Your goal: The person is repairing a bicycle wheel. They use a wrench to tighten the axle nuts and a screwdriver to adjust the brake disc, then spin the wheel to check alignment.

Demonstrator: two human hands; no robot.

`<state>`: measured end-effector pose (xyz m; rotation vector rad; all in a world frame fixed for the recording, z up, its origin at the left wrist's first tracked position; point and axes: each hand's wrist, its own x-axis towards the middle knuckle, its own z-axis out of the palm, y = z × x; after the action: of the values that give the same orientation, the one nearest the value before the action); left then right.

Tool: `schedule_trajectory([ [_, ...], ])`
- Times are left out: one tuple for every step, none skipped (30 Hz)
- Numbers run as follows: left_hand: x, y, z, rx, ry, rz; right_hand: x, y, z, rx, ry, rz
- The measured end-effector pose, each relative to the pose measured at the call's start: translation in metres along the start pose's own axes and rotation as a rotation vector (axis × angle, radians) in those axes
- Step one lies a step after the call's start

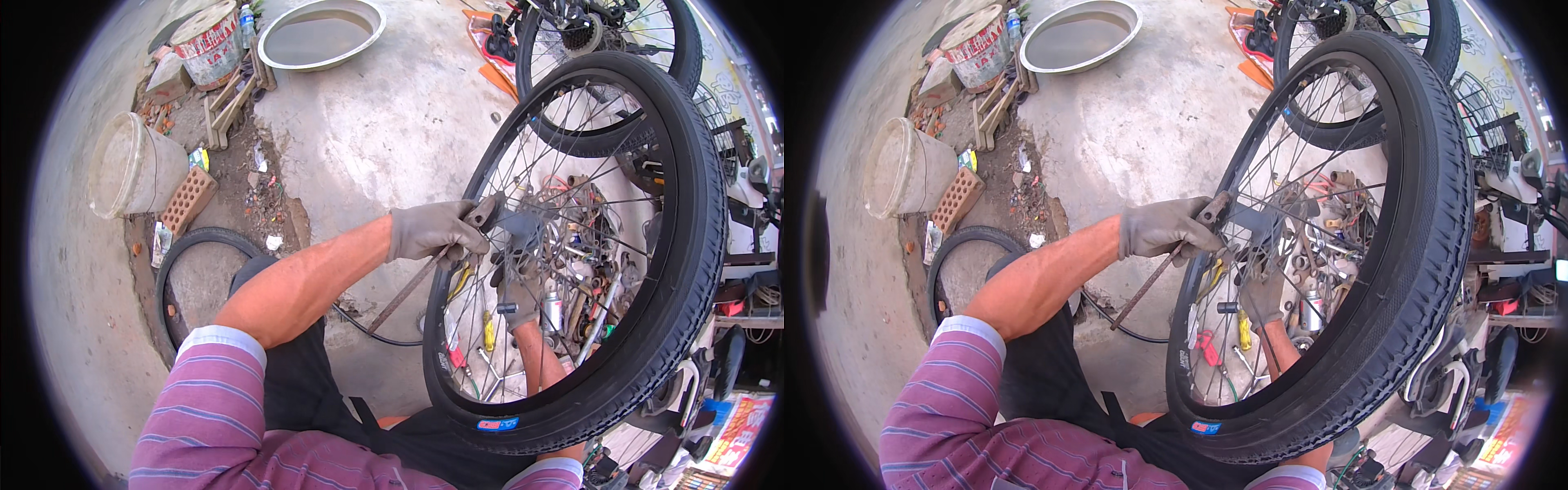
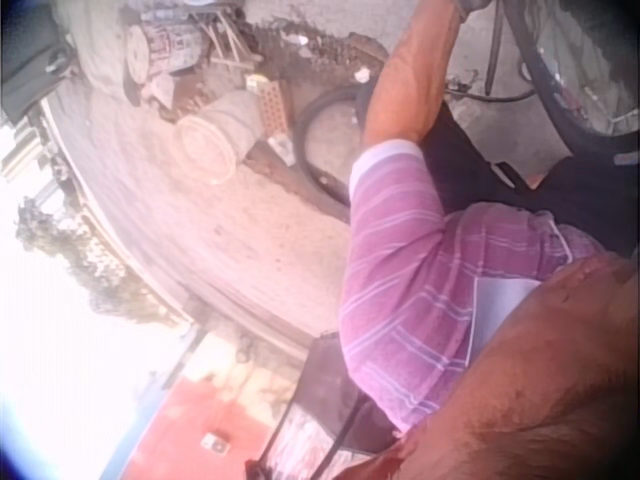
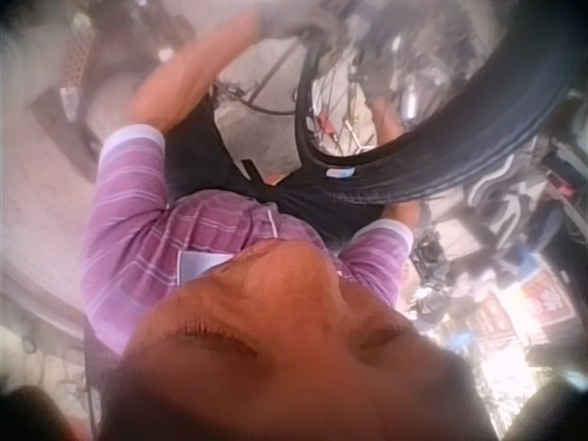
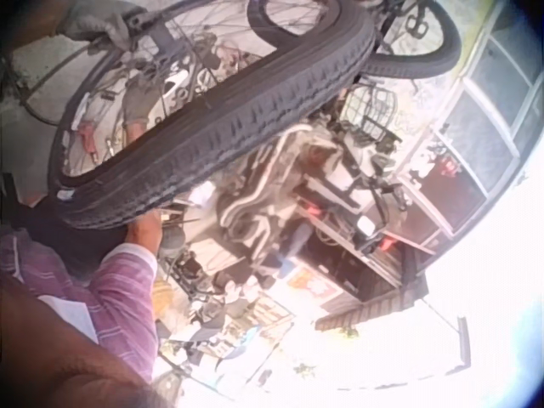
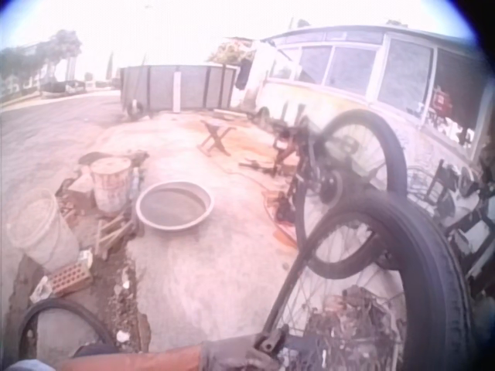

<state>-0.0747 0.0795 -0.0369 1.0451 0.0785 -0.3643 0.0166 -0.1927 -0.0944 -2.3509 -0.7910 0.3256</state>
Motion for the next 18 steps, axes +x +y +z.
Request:
schedule_trajectory([
  [0.000, 0.001, 0.001, 0.009, 0.020, -0.009, 0.000, 0.002, 0.003, 0.113, 0.016, 0.024],
  [-0.001, 0.001, 0.001, 0.042, 0.019, -0.006, 0.001, 0.006, 0.006, 0.230, 0.014, 0.097],
  [-0.001, 0.002, 0.002, 0.077, 0.024, -0.009, 0.001, 0.009, 0.008, 0.317, 0.018, 0.147],
  [-0.002, 0.003, 0.003, 0.112, 0.019, -0.011, 0.002, 0.012, 0.010, 0.298, 0.013, 0.148],
  [-0.003, 0.004, 0.004, 0.110, 0.028, -0.005, 0.001, 0.016, 0.011, 0.248, 0.015, 0.126],
  [-0.003, 0.004, 0.005, 0.107, 0.028, 0.001, 0.002, 0.018, 0.012, 0.198, 0.016, 0.105],
  [-0.004, 0.004, 0.006, 0.092, 0.011, 0.027, 0.001, 0.020, 0.013, 0.180, 0.012, 0.090],
  [-0.004, 0.004, 0.007, 0.070, 0.032, 0.003, 0.002, 0.020, 0.014, 0.162, 0.007, 0.075],
  [-0.005, 0.003, 0.007, 0.036, 0.037, -0.001, 0.001, 0.020, 0.014, 0.144, 0.003, 0.060],
  [-0.004, 0.002, 0.007, 0.011, 0.055, -0.013, 0.002, 0.020, 0.014, 0.238, 0.015, 0.074],
  [-0.003, 0.001, 0.007, -0.032, 0.034, 0.007, 0.002, 0.018, 0.013, 0.290, 0.018, 0.058],
  [-0.002, 0.000, 0.008, -0.065, 0.028, 0.019, 0.002, 0.017, 0.012, 0.278, 0.017, 0.073],
  [-0.001, 0.000, 0.008, -0.094, 0.028, 0.023, 0.003, 0.015, 0.012, 0.159, 0.030, 0.028],
  [0.000, -0.001, 0.008, -0.103, 0.025, 0.042, 0.003, 0.013, 0.009, -0.224, 0.052, -0.166],
  [0.001, -0.002, 0.008, -0.109, 0.028, 0.052, 0.004, 0.011, 0.007, -0.351, 0.066, -0.252],
  [0.002, -0.002, 0.009, -0.122, 0.024, 0.067, 0.005, 0.010, 0.004, -0.399, 0.067, -0.295],
  [0.003, -0.002, 0.010, -0.060, 0.061, 0.069, 0.005, 0.009, 0.001, -0.409, 0.027, -0.267],
  [0.003, -0.003, 0.011, -0.007, 0.090, 0.073, 0.007, 0.009, 0.001, -0.273, -0.048, -0.146],
])
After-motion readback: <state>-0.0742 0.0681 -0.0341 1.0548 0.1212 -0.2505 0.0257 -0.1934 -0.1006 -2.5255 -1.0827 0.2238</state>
